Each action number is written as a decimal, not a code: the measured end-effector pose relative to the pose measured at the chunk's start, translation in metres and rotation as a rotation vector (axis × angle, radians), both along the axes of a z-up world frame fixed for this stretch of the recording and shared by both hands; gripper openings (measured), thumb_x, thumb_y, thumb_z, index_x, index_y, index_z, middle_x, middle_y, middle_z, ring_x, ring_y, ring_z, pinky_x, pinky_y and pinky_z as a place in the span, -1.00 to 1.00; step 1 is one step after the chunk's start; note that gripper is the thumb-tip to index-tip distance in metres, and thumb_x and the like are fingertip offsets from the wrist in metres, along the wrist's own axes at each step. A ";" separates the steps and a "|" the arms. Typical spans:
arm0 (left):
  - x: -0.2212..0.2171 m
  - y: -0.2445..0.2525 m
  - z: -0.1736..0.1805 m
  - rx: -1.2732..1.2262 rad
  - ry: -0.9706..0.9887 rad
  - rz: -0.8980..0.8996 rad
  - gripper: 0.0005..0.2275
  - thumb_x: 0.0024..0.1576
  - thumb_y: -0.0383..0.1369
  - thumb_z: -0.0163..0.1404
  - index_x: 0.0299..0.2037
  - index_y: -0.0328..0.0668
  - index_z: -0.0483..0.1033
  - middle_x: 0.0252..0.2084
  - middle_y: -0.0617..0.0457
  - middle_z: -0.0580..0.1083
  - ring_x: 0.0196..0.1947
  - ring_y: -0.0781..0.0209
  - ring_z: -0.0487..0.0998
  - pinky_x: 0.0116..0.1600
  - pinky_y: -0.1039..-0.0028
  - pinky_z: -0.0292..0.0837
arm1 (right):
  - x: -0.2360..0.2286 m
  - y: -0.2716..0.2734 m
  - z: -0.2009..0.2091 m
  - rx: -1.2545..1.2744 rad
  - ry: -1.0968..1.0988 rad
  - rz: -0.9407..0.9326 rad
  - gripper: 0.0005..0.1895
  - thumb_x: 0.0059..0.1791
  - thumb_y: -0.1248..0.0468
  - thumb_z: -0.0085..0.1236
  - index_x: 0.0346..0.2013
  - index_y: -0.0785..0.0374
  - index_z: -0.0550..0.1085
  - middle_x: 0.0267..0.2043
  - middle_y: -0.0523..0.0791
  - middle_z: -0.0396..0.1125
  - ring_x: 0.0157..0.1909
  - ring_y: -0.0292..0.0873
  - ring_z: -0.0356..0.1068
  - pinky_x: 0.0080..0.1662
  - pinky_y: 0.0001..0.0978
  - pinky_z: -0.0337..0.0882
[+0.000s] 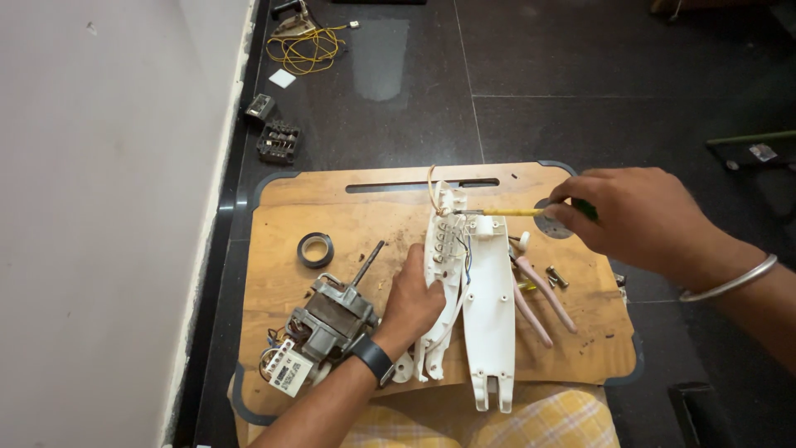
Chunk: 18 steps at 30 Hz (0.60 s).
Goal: Repairing an electrical appliance by disassembling the housing and manipulating internal wiring.
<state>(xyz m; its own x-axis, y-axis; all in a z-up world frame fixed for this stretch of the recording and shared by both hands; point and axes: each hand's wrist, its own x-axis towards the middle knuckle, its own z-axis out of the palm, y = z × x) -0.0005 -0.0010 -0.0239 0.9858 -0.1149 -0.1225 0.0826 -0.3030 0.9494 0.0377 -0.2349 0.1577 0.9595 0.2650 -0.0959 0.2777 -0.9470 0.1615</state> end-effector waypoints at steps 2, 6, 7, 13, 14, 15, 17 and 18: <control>0.001 0.000 -0.002 0.008 -0.001 -0.001 -0.64 0.04 -0.55 -0.08 0.08 -0.23 0.27 -0.07 -0.33 0.54 0.02 -0.31 0.56 0.12 0.09 0.43 | 0.006 -0.011 -0.007 -0.007 -0.081 0.162 -0.70 -0.02 0.01 0.14 -0.13 0.06 0.61 -0.29 -0.13 0.54 -0.38 -0.18 0.53 -0.31 -0.30 0.55; 0.001 -0.001 -0.009 0.022 -0.041 -0.008 -0.66 0.05 -0.55 -0.08 0.07 -0.24 0.28 -0.08 -0.33 0.54 0.00 -0.32 0.56 0.11 0.07 0.43 | 0.003 -0.014 0.002 -0.225 -0.312 0.671 -0.70 -0.11 0.15 0.24 -0.08 0.02 0.58 -0.21 -0.19 0.52 -0.20 -0.19 0.50 -0.29 -0.36 0.53; 0.001 -0.002 -0.009 0.020 -0.041 -0.010 -0.66 0.05 -0.55 -0.08 0.07 -0.24 0.28 -0.08 -0.33 0.54 0.00 -0.32 0.56 0.11 0.07 0.43 | 0.003 -0.018 0.001 -0.227 -0.311 0.669 -0.70 -0.11 0.15 0.24 -0.08 0.02 0.58 -0.21 -0.19 0.52 -0.20 -0.19 0.50 -0.29 -0.36 0.53; 0.001 -0.001 -0.007 0.003 -0.012 -0.003 -0.68 0.06 -0.55 -0.08 0.04 -0.25 0.26 -0.09 -0.34 0.54 0.01 -0.32 0.56 0.11 0.08 0.43 | 0.005 -0.026 -0.011 -0.457 -0.470 0.772 -0.55 -0.14 0.23 0.23 0.06 -0.07 0.52 -0.13 -0.18 0.50 -0.23 -0.20 0.50 -0.24 -0.35 0.50; 0.001 -0.001 -0.007 0.013 -0.013 -0.003 -0.68 0.05 -0.55 -0.07 0.04 -0.25 0.27 -0.08 -0.34 0.54 0.01 -0.33 0.55 0.12 0.07 0.42 | 0.005 -0.027 -0.014 -0.494 -0.435 0.622 -0.60 -0.09 0.20 0.17 0.06 -0.06 0.51 -0.12 -0.18 0.50 -0.21 -0.22 0.50 -0.21 -0.35 0.49; 0.001 -0.001 -0.007 0.023 -0.014 -0.003 -0.68 0.05 -0.55 -0.07 0.04 -0.26 0.27 -0.08 -0.35 0.53 0.01 -0.34 0.54 0.13 0.06 0.41 | 0.005 -0.029 -0.017 -0.528 -0.399 0.471 -0.65 -0.04 0.17 0.11 0.06 -0.05 0.50 -0.12 -0.18 0.50 -0.20 -0.25 0.50 -0.17 -0.34 0.49; 0.000 -0.001 -0.002 0.000 0.001 -0.011 -0.67 0.05 -0.55 -0.08 0.05 -0.24 0.26 -0.08 -0.33 0.53 0.01 -0.32 0.55 0.12 0.07 0.41 | 0.001 -0.023 -0.013 -0.528 -0.285 0.249 -0.70 0.04 0.14 0.05 0.07 -0.02 0.49 -0.15 -0.19 0.50 -0.20 -0.28 0.49 -0.16 -0.36 0.49; 0.000 0.000 0.000 -0.023 0.017 -0.015 -0.66 0.04 -0.55 -0.09 0.06 -0.23 0.25 -0.07 -0.32 0.53 0.01 -0.30 0.56 0.12 0.08 0.42 | 0.000 -0.020 -0.011 -0.520 -0.172 0.032 -0.73 0.11 0.10 -0.01 0.08 0.01 0.48 -0.18 -0.20 0.50 -0.21 -0.31 0.49 -0.16 -0.37 0.49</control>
<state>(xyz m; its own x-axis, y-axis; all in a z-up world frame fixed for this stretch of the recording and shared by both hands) -0.0003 -0.0005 -0.0239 0.9818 -0.1326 -0.1360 0.0941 -0.2828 0.9546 0.0381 -0.2544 0.1470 0.9651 0.2538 -0.0643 0.2331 -0.7216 0.6518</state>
